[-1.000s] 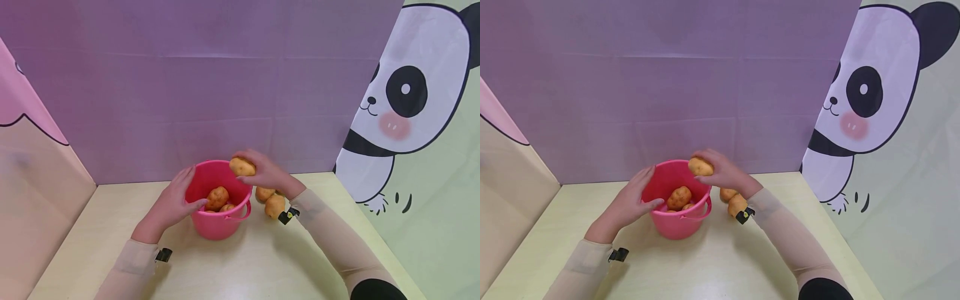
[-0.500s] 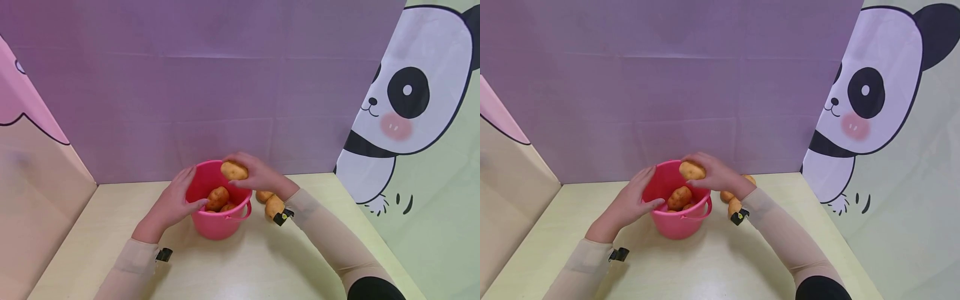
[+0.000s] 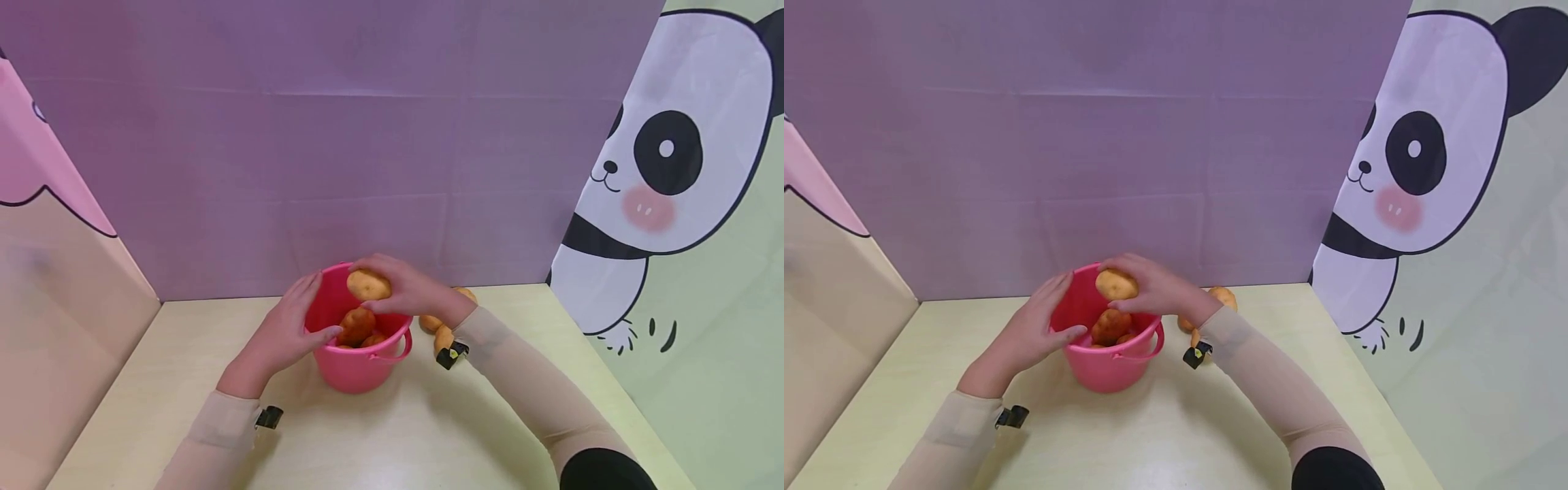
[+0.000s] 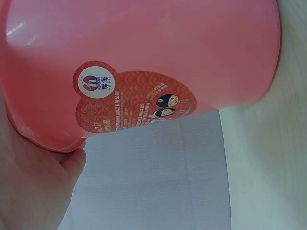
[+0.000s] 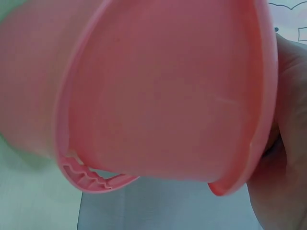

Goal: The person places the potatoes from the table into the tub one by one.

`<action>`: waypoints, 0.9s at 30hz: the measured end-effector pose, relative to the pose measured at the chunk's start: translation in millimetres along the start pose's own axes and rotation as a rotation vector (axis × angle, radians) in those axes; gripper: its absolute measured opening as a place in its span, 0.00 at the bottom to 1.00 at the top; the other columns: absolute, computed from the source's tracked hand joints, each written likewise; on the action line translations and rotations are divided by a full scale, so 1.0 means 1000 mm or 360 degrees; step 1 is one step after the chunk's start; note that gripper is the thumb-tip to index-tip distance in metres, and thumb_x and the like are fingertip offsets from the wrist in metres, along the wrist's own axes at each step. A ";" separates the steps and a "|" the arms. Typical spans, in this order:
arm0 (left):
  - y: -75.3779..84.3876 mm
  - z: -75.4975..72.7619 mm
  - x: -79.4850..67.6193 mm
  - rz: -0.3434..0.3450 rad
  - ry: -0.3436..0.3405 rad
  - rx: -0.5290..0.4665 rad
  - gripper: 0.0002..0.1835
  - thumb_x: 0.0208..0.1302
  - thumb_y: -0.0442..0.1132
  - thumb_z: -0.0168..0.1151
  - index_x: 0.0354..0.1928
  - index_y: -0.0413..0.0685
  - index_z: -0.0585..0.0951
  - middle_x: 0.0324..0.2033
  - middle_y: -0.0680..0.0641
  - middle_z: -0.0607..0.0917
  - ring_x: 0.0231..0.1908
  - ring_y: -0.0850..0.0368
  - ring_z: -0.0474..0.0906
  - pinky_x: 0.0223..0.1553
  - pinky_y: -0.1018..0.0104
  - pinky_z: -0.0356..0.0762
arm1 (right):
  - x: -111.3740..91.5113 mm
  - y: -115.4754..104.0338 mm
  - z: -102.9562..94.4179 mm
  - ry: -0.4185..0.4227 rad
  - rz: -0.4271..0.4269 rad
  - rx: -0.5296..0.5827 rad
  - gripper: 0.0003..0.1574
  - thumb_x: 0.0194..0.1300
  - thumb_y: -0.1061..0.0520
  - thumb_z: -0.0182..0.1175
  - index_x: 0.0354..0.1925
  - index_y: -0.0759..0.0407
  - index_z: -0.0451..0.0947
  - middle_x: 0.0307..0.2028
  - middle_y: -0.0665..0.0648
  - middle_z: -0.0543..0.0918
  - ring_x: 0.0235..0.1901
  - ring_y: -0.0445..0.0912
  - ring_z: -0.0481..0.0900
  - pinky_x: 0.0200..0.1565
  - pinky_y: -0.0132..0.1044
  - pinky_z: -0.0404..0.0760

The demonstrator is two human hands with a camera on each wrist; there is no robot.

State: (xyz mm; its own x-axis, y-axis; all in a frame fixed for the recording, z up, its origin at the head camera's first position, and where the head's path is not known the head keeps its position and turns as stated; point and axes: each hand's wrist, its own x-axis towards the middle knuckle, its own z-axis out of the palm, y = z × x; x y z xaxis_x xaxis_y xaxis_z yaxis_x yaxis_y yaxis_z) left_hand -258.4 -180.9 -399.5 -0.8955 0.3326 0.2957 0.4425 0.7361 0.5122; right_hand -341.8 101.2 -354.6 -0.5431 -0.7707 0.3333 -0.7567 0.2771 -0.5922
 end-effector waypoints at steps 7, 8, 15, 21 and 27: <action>0.000 0.000 0.000 0.0003 -0.0012 0.0006 0.64 0.65 0.65 0.75 0.90 0.43 0.52 0.86 0.38 0.58 0.84 0.34 0.54 0.61 0.30 0.83 | 0.005 0.004 0.007 -0.0024 -0.0022 0.0014 0.40 0.67 0.56 0.78 0.74 0.55 0.76 0.64 0.51 0.80 0.57 0.46 0.79 0.50 0.37 0.91; -0.001 -0.001 0.000 0.0002 -0.0012 0.0009 0.64 0.65 0.65 0.75 0.90 0.43 0.52 0.86 0.38 0.58 0.84 0.34 0.53 0.62 0.30 0.83 | 0.006 0.004 0.008 -0.0030 -0.0020 0.0016 0.41 0.67 0.57 0.78 0.74 0.56 0.76 0.64 0.51 0.80 0.57 0.46 0.79 0.50 0.38 0.91; -0.001 -0.001 -0.001 -0.0006 -0.0015 0.0019 0.63 0.67 0.65 0.74 0.90 0.42 0.52 0.87 0.38 0.57 0.84 0.33 0.52 0.63 0.29 0.81 | 0.012 0.000 0.011 -0.0084 0.0016 0.0009 0.44 0.65 0.57 0.79 0.74 0.58 0.74 0.65 0.54 0.79 0.58 0.48 0.78 0.52 0.38 0.90; 0.000 -0.001 -0.002 -0.0002 -0.0007 0.0014 0.63 0.67 0.65 0.74 0.89 0.42 0.52 0.87 0.37 0.57 0.84 0.33 0.53 0.63 0.29 0.81 | 0.013 0.001 0.015 -0.0101 0.0045 0.0006 0.47 0.63 0.55 0.81 0.75 0.57 0.72 0.66 0.52 0.78 0.60 0.47 0.78 0.51 0.36 0.90; 0.000 0.000 -0.002 0.0006 0.0006 0.0011 0.63 0.66 0.64 0.75 0.89 0.41 0.53 0.86 0.37 0.58 0.84 0.33 0.54 0.61 0.30 0.84 | 0.012 0.001 0.017 -0.0107 0.0041 -0.0027 0.42 0.65 0.57 0.79 0.73 0.54 0.73 0.66 0.53 0.78 0.60 0.46 0.77 0.53 0.37 0.88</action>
State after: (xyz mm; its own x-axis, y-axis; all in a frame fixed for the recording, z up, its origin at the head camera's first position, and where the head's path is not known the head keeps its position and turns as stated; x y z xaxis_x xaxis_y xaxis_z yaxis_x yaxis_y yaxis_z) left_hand -256.8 -181.8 -400.0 -0.8936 0.3331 0.3009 0.4456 0.7389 0.5054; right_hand -342.6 82.7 -363.9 -0.5371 -0.8000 0.2676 -0.7492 0.3066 -0.5871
